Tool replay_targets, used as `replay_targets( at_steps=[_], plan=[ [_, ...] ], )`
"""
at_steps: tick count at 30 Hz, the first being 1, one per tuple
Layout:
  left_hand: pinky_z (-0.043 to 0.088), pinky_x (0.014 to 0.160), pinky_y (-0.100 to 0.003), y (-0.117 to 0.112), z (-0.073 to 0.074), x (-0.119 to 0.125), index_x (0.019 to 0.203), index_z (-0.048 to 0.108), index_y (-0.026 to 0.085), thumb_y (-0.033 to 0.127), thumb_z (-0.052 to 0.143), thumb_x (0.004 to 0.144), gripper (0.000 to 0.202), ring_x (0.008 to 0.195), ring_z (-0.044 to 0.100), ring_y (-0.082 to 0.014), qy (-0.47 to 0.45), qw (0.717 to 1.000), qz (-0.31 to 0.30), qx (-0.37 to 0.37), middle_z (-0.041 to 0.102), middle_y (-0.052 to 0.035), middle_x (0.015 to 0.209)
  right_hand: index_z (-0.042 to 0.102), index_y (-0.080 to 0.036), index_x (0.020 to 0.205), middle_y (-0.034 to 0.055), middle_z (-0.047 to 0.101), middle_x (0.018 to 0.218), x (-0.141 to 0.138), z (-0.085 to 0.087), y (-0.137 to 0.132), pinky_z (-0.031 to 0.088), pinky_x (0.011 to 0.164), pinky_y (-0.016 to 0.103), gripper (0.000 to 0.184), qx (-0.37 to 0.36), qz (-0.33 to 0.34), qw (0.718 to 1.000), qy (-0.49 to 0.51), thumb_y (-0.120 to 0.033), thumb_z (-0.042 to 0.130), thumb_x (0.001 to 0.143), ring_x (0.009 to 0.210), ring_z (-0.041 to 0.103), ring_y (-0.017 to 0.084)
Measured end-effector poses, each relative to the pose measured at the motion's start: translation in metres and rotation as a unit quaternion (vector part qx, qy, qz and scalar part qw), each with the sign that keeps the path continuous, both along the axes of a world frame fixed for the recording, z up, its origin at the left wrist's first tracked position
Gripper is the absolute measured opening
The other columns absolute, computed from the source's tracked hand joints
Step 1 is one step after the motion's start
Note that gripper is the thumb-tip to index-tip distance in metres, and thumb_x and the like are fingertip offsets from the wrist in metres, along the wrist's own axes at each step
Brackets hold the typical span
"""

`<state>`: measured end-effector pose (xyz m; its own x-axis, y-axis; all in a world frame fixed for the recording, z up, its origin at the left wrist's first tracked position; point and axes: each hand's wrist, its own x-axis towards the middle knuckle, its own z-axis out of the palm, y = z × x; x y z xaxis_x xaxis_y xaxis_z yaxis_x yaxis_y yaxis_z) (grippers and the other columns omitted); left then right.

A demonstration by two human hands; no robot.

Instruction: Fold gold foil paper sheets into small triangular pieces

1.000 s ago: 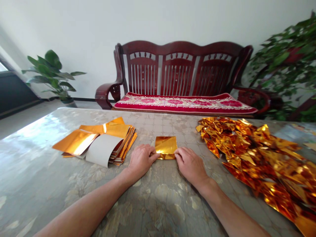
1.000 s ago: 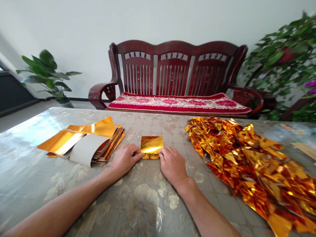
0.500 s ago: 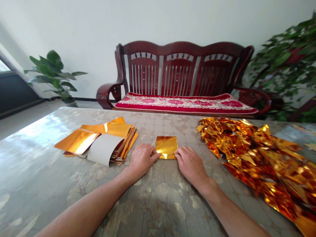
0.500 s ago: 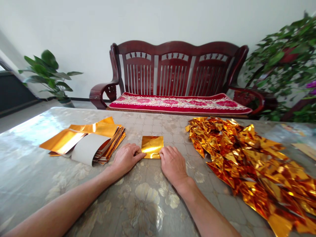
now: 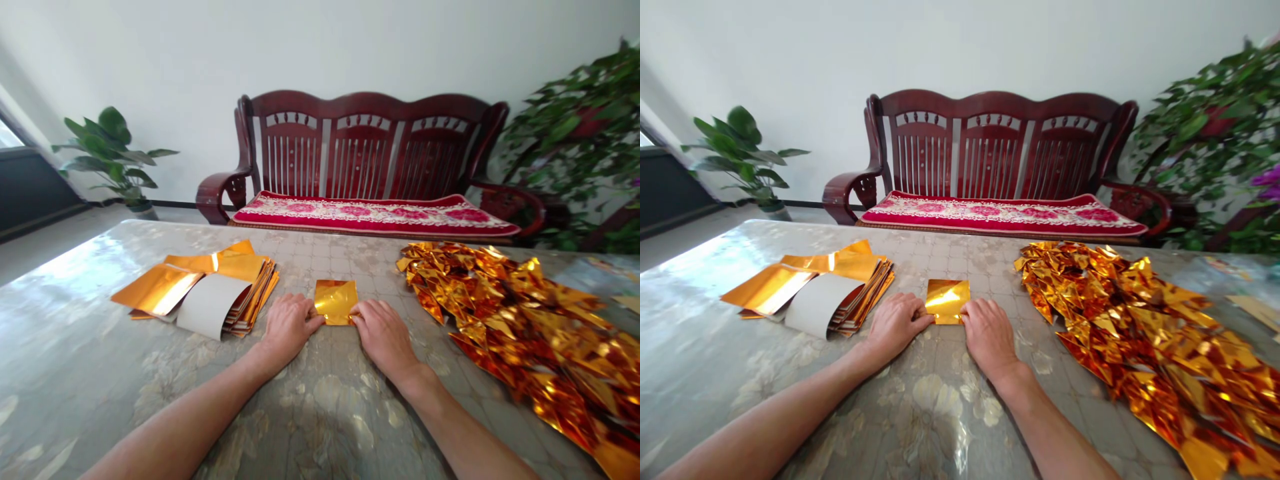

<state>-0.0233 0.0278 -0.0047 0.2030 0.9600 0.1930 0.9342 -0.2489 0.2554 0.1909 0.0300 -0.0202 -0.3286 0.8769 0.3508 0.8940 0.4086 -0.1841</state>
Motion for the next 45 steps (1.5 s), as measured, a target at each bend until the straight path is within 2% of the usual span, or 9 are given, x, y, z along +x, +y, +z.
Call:
replay_targets(
  at_steps=[3, 6, 10, 13, 16, 21, 25, 33, 45],
  plan=[
    [0.04, 0.078, -0.032, -0.001, 0.0, -0.001, 0.092, 0.066, 0.021, 0.04, 0.069, 0.085, 0.021, 0.09, 0.058, -0.0226, -0.022, 1.0, -0.006, 0.018, 0.065, -0.003, 0.09, 0.061, -0.022, 0.095, 0.0025, 0.067, 0.093, -0.001, 0.001, -0.001, 0.035, 0.077, 0.033, 0.006, 0.004, -0.005, 1.0, -0.003, -0.018, 0.059, 0.091, 0.09, 0.054, 0.023],
    [0.043, 0.088, -0.034, -0.002, -0.002, -0.001, 0.111, 0.064, 0.021, 0.034, 0.069, 0.086, 0.029, 0.102, 0.056, -0.0237, -0.05, 0.997, -0.04, 0.041, 0.063, -0.0055, 0.107, 0.061, -0.022, 0.096, 0.0025, 0.067, 0.094, -0.001, 0.002, -0.002, 0.035, 0.077, 0.033, 0.006, 0.004, -0.007, 1.0, -0.007, -0.018, 0.06, 0.091, 0.09, 0.054, 0.023],
    [0.044, 0.092, -0.033, -0.002, -0.008, -0.001, 0.111, 0.067, 0.025, 0.023, 0.059, 0.093, 0.02, 0.104, 0.054, -0.0212, -0.062, 0.988, -0.128, 0.062, 0.063, -0.0039, 0.115, 0.062, -0.022, 0.097, 0.0026, 0.066, 0.093, -0.001, 0.002, -0.002, 0.036, 0.078, 0.033, 0.006, 0.011, -0.002, 1.0, -0.011, -0.019, 0.06, 0.091, 0.09, 0.054, 0.022],
    [0.045, 0.089, -0.031, -0.003, -0.012, -0.001, 0.108, 0.07, 0.026, 0.02, 0.052, 0.097, 0.022, 0.1, 0.055, -0.0198, -0.04, 0.977, -0.199, 0.066, 0.066, -0.0024, 0.106, 0.063, -0.022, 0.094, 0.0029, 0.065, 0.09, -0.002, 0.003, -0.003, 0.036, 0.077, 0.033, 0.005, 0.022, 0.004, 1.0, -0.013, -0.019, 0.059, 0.092, 0.089, 0.054, 0.022],
    [0.046, 0.088, -0.031, -0.004, -0.013, 0.0, 0.108, 0.069, 0.024, 0.021, 0.054, 0.096, 0.02, 0.096, 0.057, -0.0191, -0.011, 0.971, -0.234, 0.059, 0.067, -0.0024, 0.099, 0.066, -0.022, 0.092, 0.0033, 0.064, 0.089, -0.002, 0.003, -0.005, 0.037, 0.077, 0.033, 0.007, 0.029, 0.011, 0.999, -0.012, -0.021, 0.059, 0.093, 0.089, 0.053, 0.022],
    [0.047, 0.086, -0.033, -0.007, -0.009, 0.001, 0.113, 0.067, 0.024, 0.021, 0.054, 0.096, 0.021, 0.095, 0.058, -0.02, 0.045, 0.969, -0.234, 0.06, 0.067, -0.0029, 0.101, 0.072, -0.026, 0.092, 0.0035, 0.065, 0.091, -0.002, 0.004, -0.006, 0.038, 0.078, 0.033, 0.011, 0.058, 0.029, 0.998, -0.002, -0.019, 0.063, 0.09, 0.091, 0.052, 0.022],
    [0.048, 0.087, -0.034, -0.01, -0.007, 0.003, 0.118, 0.064, 0.024, 0.022, 0.054, 0.096, 0.024, 0.097, 0.058, -0.0207, 0.075, 0.968, -0.231, 0.059, 0.066, -0.0037, 0.104, 0.074, -0.029, 0.096, 0.0025, 0.067, 0.095, -0.001, 0.004, -0.007, 0.038, 0.08, 0.034, 0.018, 0.081, 0.071, 0.994, 0.012, -0.016, 0.064, 0.09, 0.093, 0.052, 0.022],
    [0.049, 0.087, -0.034, -0.015, -0.008, 0.005, 0.115, 0.063, 0.023, 0.02, 0.055, 0.095, 0.022, 0.097, 0.058, -0.0214, 0.091, 0.968, -0.227, 0.05, 0.066, -0.0039, 0.103, 0.072, -0.026, 0.105, 0.0028, 0.069, 0.093, -0.001, 0.003, -0.008, 0.041, 0.079, 0.033, 0.019, 0.058, 0.155, 0.986, 0.001, -0.018, 0.062, 0.092, 0.091, 0.055, 0.02],
    [0.049, 0.09, -0.033, -0.016, -0.011, 0.004, 0.11, 0.064, 0.023, 0.018, 0.048, 0.097, 0.021, 0.099, 0.06, -0.0202, 0.046, 0.975, -0.213, 0.049, 0.067, -0.0041, 0.104, 0.072, -0.025, 0.108, 0.0052, 0.069, 0.095, 0.001, 0.005, -0.011, 0.045, 0.082, 0.034, 0.027, 0.032, 0.142, 0.989, 0.018, -0.015, 0.05, 0.096, 0.092, 0.058, 0.02]
  ],
)
